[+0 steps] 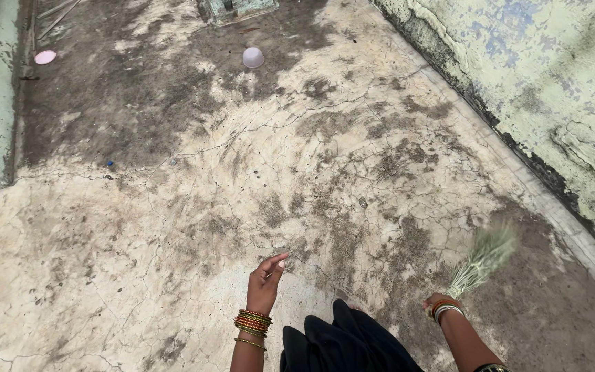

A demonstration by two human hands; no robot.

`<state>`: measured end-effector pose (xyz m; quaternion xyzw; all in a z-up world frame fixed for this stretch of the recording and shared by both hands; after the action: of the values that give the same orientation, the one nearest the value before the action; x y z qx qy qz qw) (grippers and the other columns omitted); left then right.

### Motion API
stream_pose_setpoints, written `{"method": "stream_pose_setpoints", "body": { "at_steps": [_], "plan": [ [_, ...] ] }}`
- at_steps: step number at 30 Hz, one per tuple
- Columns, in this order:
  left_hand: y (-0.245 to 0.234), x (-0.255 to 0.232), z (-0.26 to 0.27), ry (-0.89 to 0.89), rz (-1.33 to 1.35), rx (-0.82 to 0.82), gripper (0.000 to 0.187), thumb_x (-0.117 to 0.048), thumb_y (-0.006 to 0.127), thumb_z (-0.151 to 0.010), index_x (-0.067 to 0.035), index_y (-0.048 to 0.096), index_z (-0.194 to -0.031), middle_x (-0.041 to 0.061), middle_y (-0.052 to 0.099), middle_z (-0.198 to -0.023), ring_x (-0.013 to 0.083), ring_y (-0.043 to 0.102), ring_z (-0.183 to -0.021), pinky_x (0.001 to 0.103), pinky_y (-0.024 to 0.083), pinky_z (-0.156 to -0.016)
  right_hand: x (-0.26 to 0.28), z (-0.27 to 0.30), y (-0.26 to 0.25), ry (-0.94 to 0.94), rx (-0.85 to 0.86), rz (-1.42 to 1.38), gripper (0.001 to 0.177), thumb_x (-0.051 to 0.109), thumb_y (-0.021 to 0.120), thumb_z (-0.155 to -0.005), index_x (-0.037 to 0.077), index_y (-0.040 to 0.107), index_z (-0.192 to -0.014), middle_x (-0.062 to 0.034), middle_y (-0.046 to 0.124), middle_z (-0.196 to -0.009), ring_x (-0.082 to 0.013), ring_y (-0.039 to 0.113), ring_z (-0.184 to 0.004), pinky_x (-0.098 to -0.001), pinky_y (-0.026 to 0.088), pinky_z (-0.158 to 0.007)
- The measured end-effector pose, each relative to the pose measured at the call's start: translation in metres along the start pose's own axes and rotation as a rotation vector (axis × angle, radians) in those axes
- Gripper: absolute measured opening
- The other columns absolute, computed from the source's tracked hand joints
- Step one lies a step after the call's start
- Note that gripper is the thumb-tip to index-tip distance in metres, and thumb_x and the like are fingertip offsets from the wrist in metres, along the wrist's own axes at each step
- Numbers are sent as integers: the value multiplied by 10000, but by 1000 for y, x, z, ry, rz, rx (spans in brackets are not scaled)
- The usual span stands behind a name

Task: The person sweeps a concrete rooftop by hand using a grass broom.

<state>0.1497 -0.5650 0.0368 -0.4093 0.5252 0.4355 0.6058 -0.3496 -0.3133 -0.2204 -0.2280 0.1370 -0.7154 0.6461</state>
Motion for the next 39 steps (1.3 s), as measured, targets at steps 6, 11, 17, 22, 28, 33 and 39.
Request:
{"method": "stream_pose_setpoints", "body": {
  "at_steps": [6,11,17,22,28,33,39],
  "plan": [
    [1,-3,-9,9,96,35,297,-142,617,-992,-61,712,-1261,61,740,-1246,138,659,-1169,312,492,-1021,36,13,95,318,117,-1044,179,237,619,-1012,65,623,-963,-54,657,-702,-142,606,-547,-306,534,-507],
    [-19,1,-7,-64,-20,7,305,-200,624,-979,-98,726,-1248,42,761,-1219,115,688,-1134,307,512,-999,117,80,187,20,411,-556,101,50,618,-954,10,708,-931,-55,623,-678,-151,570,-519,-313,523,-463],
    [-33,14,-16,-121,-65,-14,306,-222,632,-977,-122,737,-1247,22,786,-1051,80,668,-945,283,517,-897,190,100,183,-248,418,-268,212,28,694,-909,-71,718,-1095,-133,656,-799,-203,597,-558,-344,517,-475],
    [-31,29,-29,-156,-81,-6,324,-201,649,-977,-132,751,-1277,-10,674,-815,74,501,-748,278,462,-745,174,98,83,-376,35,-128,825,-63,650,-872,92,269,-1587,-227,682,-868,-255,598,-560,-400,466,-471],
    [-30,31,-58,-138,-46,-26,301,-204,639,-976,-128,746,-1247,-37,707,-818,44,565,-776,253,492,-787,130,115,13,-302,-434,243,575,210,702,-914,19,411,-1372,-233,690,-922,-315,643,-717,-434,506,-671],
    [-17,18,-92,-43,17,14,294,-203,629,-967,-107,722,-1228,-90,750,-1030,24,646,-915,235,501,-869,101,79,10,4,-269,-141,275,155,602,-966,-75,574,-1113,-192,693,-780,-265,630,-564,-415,516,-528],
    [9,11,-133,-151,-5,39,320,-223,645,-978,-125,748,-1265,-67,587,-767,54,406,-671,243,377,-629,127,6,47,45,74,-448,237,74,509,-999,-68,620,-845,-147,594,-639,-190,494,-490,-372,385,-428]
  ]
}}
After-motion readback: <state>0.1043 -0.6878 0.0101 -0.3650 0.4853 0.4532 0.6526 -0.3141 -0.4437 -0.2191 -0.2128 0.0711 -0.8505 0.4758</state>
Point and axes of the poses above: each hand's wrist, its own z-axis away from the middle knuckle, its own y-axis out of the palm, x = y × z, the point moved 10 cm from there along -z, towards the middle knuckle
